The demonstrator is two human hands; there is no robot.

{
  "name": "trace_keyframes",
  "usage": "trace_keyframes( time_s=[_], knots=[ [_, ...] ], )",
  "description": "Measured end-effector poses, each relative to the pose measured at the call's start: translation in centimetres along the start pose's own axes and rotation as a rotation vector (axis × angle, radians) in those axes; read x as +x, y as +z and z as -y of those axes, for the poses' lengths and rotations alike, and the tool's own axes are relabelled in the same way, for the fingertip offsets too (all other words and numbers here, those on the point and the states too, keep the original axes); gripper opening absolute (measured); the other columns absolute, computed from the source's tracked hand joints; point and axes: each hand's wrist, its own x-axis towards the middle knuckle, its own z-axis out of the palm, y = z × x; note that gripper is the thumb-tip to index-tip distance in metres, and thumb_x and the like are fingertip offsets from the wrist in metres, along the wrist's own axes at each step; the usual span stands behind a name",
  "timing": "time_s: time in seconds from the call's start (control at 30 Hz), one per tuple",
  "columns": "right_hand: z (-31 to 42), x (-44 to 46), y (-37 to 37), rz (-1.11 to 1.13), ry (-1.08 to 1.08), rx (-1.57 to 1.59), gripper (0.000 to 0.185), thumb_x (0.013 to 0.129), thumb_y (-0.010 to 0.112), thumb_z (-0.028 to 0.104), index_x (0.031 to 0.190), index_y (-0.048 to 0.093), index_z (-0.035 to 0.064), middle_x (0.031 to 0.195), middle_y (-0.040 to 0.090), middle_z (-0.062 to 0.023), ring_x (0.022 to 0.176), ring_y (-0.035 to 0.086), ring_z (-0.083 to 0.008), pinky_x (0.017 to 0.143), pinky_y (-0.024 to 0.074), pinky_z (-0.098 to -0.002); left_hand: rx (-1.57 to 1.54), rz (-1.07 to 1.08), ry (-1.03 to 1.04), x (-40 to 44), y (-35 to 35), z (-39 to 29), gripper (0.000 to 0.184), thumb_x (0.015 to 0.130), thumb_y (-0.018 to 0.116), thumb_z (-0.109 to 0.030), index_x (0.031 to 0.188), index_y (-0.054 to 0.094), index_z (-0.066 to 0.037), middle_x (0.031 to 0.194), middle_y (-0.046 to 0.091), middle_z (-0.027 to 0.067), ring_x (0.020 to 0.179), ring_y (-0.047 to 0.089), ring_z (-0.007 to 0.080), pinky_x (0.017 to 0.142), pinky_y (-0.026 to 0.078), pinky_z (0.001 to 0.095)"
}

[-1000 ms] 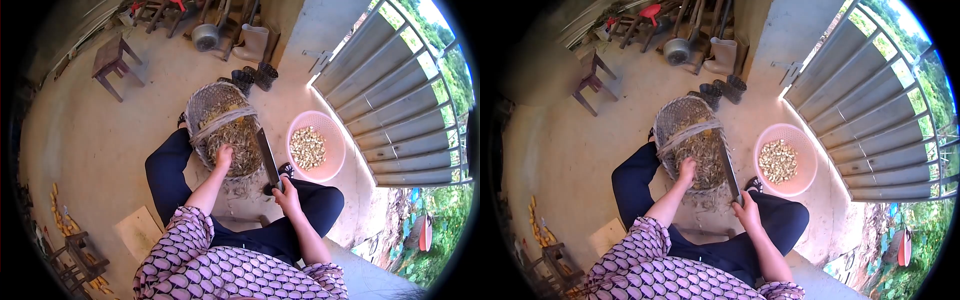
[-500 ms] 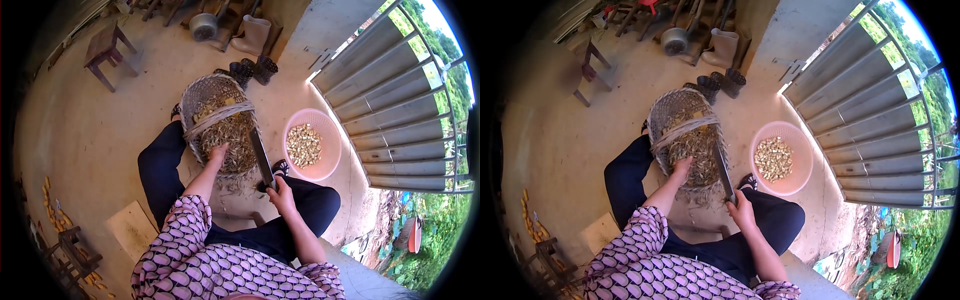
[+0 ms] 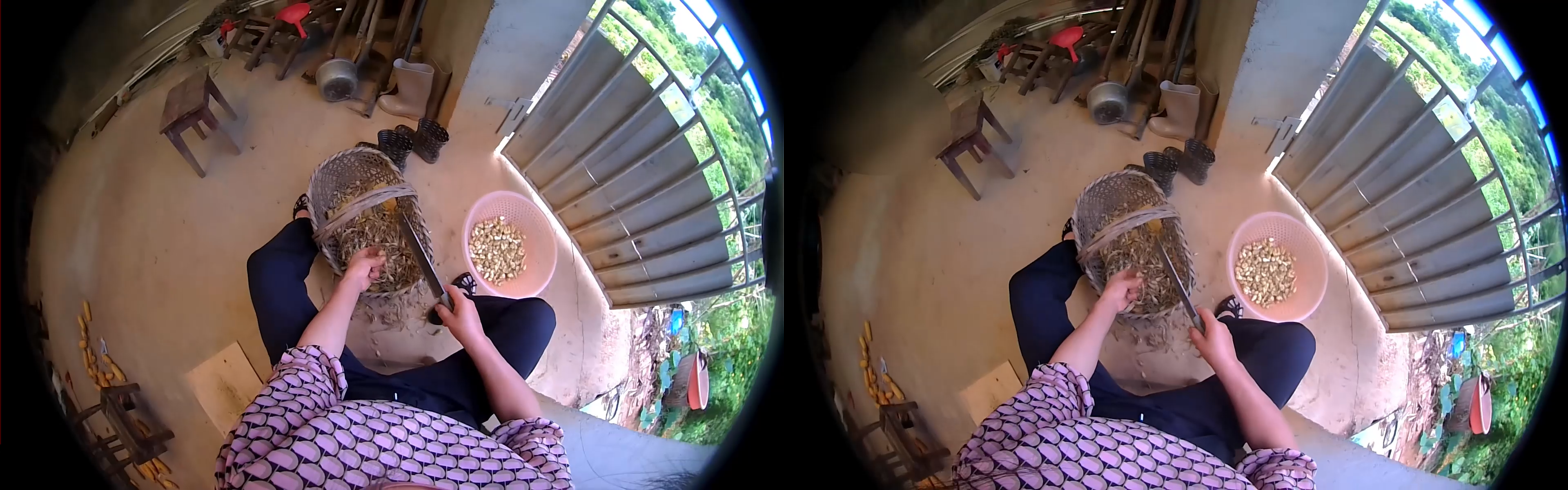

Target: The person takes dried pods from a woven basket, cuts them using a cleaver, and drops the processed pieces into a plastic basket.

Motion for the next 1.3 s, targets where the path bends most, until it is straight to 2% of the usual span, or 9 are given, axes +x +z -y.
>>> trace_keyframes(
  time_s=[0.03, 0.1, 0.33, 0.5, 0.73, 0.9, 1.13, 1.23, 1.3],
  knots=[
    [-0.1, -0.1, 0.0, -0.004, -0.009, 0.002, 0.038, 0.075, 0.062, 0.015, 0.11, 0.051, 0.0055, 0.07, 0.061, -0.0169, 0.063, 0.062, -0.0297, 0.057, 0.0487, -0.0372, -0.051, 0.013, 0.014, 0.0, -0.3, 0.4, 0.03, 0.079, 0.056, 0.003, 0.106, 0.049, -0.006, 0.073, 0.053, 0.0035, 0.05, 0.036, 0.0076, 0.04, 0.027, 0.0204],
    [0.1, -0.4, 0.0, -0.116, -0.329, -0.19, 0.037, 0.074, 0.062, 0.016, 0.109, 0.052, 0.0078, 0.079, 0.062, -0.0166, 0.07, 0.061, -0.0332, 0.061, 0.0487, -0.0399, -0.124, 0.036, 0.027, -0.5, -0.6, 0.6, 0.02, 0.08, 0.055, 0.003, 0.097, 0.05, -0.004, 0.07, 0.05, 0.0032, 0.048, 0.038, 0.0086, 0.04, 0.028, 0.0216],
    [1.0, -1.2, 0.0, -0.066, -0.505, -0.302, 0.036, 0.073, 0.061, 0.013, 0.108, 0.053, 0.0115, 0.084, 0.062, -0.0147, 0.072, 0.061, -0.0313, 0.059, 0.0497, -0.0387, -0.275, 0.057, -0.006, -3.0, 0.4, -0.6, 0.003, 0.083, 0.049, -0.001, 0.081, 0.051, -0.002, 0.063, 0.049, 0.005, 0.045, 0.041, 0.0142, 0.039, 0.031, 0.0276],
    [1.0, -1.5, 0.0, -0.045, -0.539, -0.44, 0.039, 0.072, 0.063, 0.013, 0.109, 0.052, 0.0118, 0.085, 0.06, -0.0119, 0.068, 0.061, -0.0302, 0.057, 0.0498, -0.0384, -0.046, -0.199, 0.093, -1.7, -0.6, 0.8, 0.01, 0.078, 0.045, -0.001, 0.068, 0.048, -0.002, 0.055, 0.049, 0.0086, 0.041, 0.045, 0.0199, 0.04, 0.034, 0.0324],
    [0.8, -1.1, 0.0, -0.028, -0.549, -0.4, 0.038, 0.072, 0.062, 0.013, 0.108, 0.051, 0.0111, 0.086, 0.06, -0.0123, 0.07, 0.061, -0.0303, 0.058, 0.0497, -0.0384, 0.139, -0.204, 0.227, -2.2, 0.1, 1.2, 0.012, 0.08, 0.049, -0.003, 0.069, 0.055, -0.003, 0.059, 0.052, 0.0027, 0.048, 0.044, 0.013, 0.045, 0.034, 0.0285],
    [0.6, -0.8, 0.2, -0.017, -0.529, -0.345, 0.037, 0.073, 0.061, 0.013, 0.108, 0.05, 0.0115, 0.086, 0.061, -0.013, 0.07, 0.061, -0.0304, 0.058, 0.0501, -0.0389, 0.188, -0.177, 0.492, -0.1, -1.2, 2.9, 0.016, 0.083, 0.05, -0.009, 0.07, 0.056, -0.002, 0.062, 0.048, -0.0017, 0.057, 0.038, 0.0079, 0.052, 0.031, 0.0256],
    [0.9, -1.0, 0.4, -0.036, -0.52, -0.419, 0.035, 0.073, 0.06, 0.012, 0.107, 0.051, 0.0125, 0.081, 0.06, -0.0123, 0.064, 0.061, -0.0303, 0.054, 0.0499, -0.0393, 0.25, -0.247, 0.512, 1.7, -2.8, 4.4, 0.015, 0.082, 0.047, -0.005, 0.072, 0.057, 0.0, 0.063, 0.051, 0.0019, 0.059, 0.042, 0.0108, 0.055, 0.036, 0.0299],
    [0.8, -1.0, 0.6, -0.059, -0.542, -0.499, 0.036, 0.072, 0.059, 0.011, 0.107, 0.051, 0.0129, 0.077, 0.059, -0.011, 0.061, 0.06, -0.0292, 0.051, 0.0493, -0.039, 0.523, -0.362, 0.743, 1.6, -2.4, 4.5, 0.015, 0.081, 0.044, -0.002, 0.077, 0.059, 0.002, 0.062, 0.051, 0.0041, 0.057, 0.042, 0.0132, 0.055, 0.037, 0.0329],
    [0.6, -1.0, 0.8, -0.082, -0.563, -0.526, 0.036, 0.072, 0.057, 0.009, 0.107, 0.051, 0.013, 0.076, 0.058, -0.01, 0.059, 0.06, -0.0284, 0.049, 0.0488, -0.0388, 0.623, -0.414, 0.737, -0.1, -1.2, 3.8, 0.016, 0.081, 0.049, -0.005, 0.091, 0.06, 0.0, 0.079, 0.063, 0.0059, 0.073, 0.058, 0.0174, 0.065, 0.045, 0.0327]
  ],
)
